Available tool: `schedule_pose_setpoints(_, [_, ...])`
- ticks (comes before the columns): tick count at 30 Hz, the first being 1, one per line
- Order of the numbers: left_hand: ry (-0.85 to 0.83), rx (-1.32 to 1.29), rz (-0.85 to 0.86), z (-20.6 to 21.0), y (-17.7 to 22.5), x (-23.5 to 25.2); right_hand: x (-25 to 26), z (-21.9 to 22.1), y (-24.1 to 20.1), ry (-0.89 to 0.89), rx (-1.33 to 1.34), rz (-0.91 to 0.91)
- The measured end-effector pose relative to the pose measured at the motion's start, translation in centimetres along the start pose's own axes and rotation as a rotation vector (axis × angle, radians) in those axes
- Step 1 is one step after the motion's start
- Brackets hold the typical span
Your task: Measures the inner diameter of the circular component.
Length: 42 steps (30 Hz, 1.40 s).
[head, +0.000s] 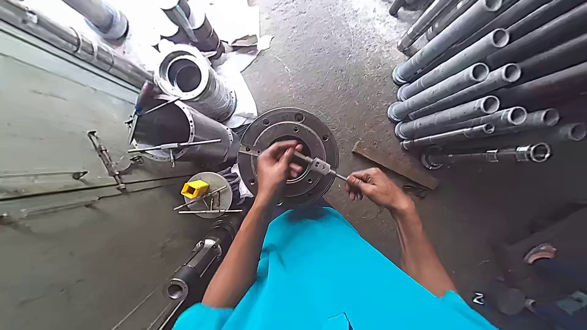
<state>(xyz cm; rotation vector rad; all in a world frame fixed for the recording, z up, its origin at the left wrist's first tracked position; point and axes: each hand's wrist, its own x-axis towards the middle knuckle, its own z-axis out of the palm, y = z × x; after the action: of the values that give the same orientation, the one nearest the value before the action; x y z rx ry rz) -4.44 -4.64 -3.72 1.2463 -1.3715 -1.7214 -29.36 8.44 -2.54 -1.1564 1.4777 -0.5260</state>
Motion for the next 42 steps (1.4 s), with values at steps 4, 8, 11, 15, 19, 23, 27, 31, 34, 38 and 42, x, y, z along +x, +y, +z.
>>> schedule_pose_setpoints(4, [-0.291, 0.152, -0.113, 4.3, 3.1, 7.7, 0.2, 6.3, -0.1, -0.097, 0.213, 0.021])
schedule_pose_setpoints(8, [-0.295, 0.233, -0.077, 1.9, 2.8, 7.4, 0.4, 4.7, 0.4, -0.128, 0.189, 0.032])
schedule_pose_setpoints(11, [-0.101, 0.206, -0.008, -1.1, 0.9, 2.8, 0.5, 0.1, 0.8, -0.042, 0.121, 0.053])
schedule_pose_setpoints(15, [0.117, 0.054, -0.098, -0.6, -1.7, -6.0, 3.9, -2.9, 1.2, 0.141, 0.175, -0.048])
schedule_pose_setpoints(19, [0.222, -0.086, -0.159, 0.6, -2.0, -6.8, 5.0, -3.7, 0.0, 0.124, 0.057, -0.043])
schedule_pose_setpoints(23, [0.022, 0.038, -0.024, -0.1, 0.2, -0.4, 1.1, -2.3, 0.6, -0.166, 0.126, 0.003])
schedule_pose_setpoints(27, [-0.320, 0.409, 0.058, 5.2, 3.1, 8.2, 1.7, 6.2, -0.8, -0.288, 0.407, 0.076])
schedule_pose_setpoints(31, [-0.758, 0.959, 0.150, 11.4, 5.4, 8.7, 4.4, 13.1, -5.0, 0.123, 0.628, 0.143])
schedule_pose_setpoints(34, [-0.882, 1.129, 0.168, 12.9, 6.3, 6.6, 4.5, 14.7, -6.5, 0.275, 0.585, 0.112])
schedule_pose_setpoints(38, [-0.607, 0.954, 0.161, 6.3, 5.9, 4.9, 3.5, 9.5, -4.1, -0.034, 0.375, -0.027])
schedule_pose_setpoints(42, [-0.193, 0.844, 0.241, -2.1, 2.5, -0.5, 1.1, 0.7, -1.0, 0.490, -0.349, -0.460])
